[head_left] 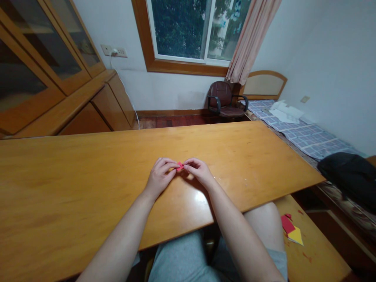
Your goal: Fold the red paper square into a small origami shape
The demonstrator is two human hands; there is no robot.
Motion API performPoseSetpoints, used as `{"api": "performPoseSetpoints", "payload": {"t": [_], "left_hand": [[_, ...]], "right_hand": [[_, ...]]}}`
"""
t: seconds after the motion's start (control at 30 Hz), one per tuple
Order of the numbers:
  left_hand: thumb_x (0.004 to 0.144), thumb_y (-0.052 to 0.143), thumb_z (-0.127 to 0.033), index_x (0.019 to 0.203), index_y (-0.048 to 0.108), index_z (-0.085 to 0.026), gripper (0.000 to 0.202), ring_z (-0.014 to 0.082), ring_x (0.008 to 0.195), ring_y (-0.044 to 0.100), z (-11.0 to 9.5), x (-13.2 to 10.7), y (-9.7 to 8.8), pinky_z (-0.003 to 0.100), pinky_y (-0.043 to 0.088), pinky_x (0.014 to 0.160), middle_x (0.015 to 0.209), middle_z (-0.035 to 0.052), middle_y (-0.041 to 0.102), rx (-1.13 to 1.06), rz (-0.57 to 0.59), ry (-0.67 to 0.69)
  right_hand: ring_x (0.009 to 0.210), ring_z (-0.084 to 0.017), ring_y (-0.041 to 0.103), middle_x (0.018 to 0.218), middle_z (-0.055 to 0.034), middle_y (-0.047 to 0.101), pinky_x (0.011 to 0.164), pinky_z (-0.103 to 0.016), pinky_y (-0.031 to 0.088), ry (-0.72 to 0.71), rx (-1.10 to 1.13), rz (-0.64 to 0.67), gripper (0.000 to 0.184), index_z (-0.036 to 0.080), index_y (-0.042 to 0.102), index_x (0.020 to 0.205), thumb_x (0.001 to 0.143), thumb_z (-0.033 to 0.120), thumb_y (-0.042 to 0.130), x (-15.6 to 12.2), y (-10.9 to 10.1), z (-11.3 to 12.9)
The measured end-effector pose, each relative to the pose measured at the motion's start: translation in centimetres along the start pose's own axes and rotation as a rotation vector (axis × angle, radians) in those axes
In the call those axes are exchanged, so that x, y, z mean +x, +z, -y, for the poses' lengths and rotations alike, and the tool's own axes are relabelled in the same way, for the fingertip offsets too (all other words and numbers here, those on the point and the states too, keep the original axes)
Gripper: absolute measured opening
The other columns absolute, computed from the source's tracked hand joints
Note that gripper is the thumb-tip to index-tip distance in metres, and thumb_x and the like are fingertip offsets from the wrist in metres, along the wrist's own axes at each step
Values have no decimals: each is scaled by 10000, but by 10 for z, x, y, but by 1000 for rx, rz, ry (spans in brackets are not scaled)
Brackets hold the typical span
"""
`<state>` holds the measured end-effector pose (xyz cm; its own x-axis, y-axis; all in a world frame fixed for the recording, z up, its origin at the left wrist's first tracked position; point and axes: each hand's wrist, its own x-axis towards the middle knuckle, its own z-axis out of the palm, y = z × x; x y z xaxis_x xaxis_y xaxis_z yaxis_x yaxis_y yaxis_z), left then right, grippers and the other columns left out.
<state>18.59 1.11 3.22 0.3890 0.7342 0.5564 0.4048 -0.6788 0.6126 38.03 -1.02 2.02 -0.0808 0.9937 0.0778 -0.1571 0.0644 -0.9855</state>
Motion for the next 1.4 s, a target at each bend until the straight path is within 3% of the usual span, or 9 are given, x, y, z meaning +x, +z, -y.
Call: {"api": "performPoseSetpoints", "payload": {"t": [0.27,0.47,0.7,1.17,1.4], "left_hand": [[890,613,-208,895,711,-210,99,180,870,591,2,0,0,338,476,806,876,38,669,15,-33,24],[884,634,-260,877,709,-207,92,180,850,604,3,1,2,319,480,787,858,41,670,-11,0,6],[875,647,-282,836,698,-195,108,177,819,607,3,1,2,304,478,763,831,44,674,-20,9,-12],[814,712,-320,744,650,-186,164,153,741,591,4,1,5,254,470,648,775,25,625,-81,-57,-167],[850,672,-323,855,654,-196,129,166,841,609,3,3,3,282,499,754,886,38,627,-141,-12,-154]], "right_hand": [[672,-136,638,816,-39,718,637,-253,508,-50,-123,-8,221,182,738,880,748,357,763,-3,3,-3],[709,-148,627,783,-33,690,661,-252,487,-194,-362,-53,127,187,746,819,804,312,726,-3,3,2],[745,-144,588,755,-17,640,692,-249,438,-326,-518,-19,81,186,730,804,847,250,702,-2,3,5],[731,-145,572,753,-14,620,679,-250,429,-266,-503,-28,110,181,705,799,853,275,691,-2,5,6],[717,-137,573,767,-9,614,672,-244,437,-238,-457,-42,111,180,704,807,852,280,686,-2,3,6]]}}
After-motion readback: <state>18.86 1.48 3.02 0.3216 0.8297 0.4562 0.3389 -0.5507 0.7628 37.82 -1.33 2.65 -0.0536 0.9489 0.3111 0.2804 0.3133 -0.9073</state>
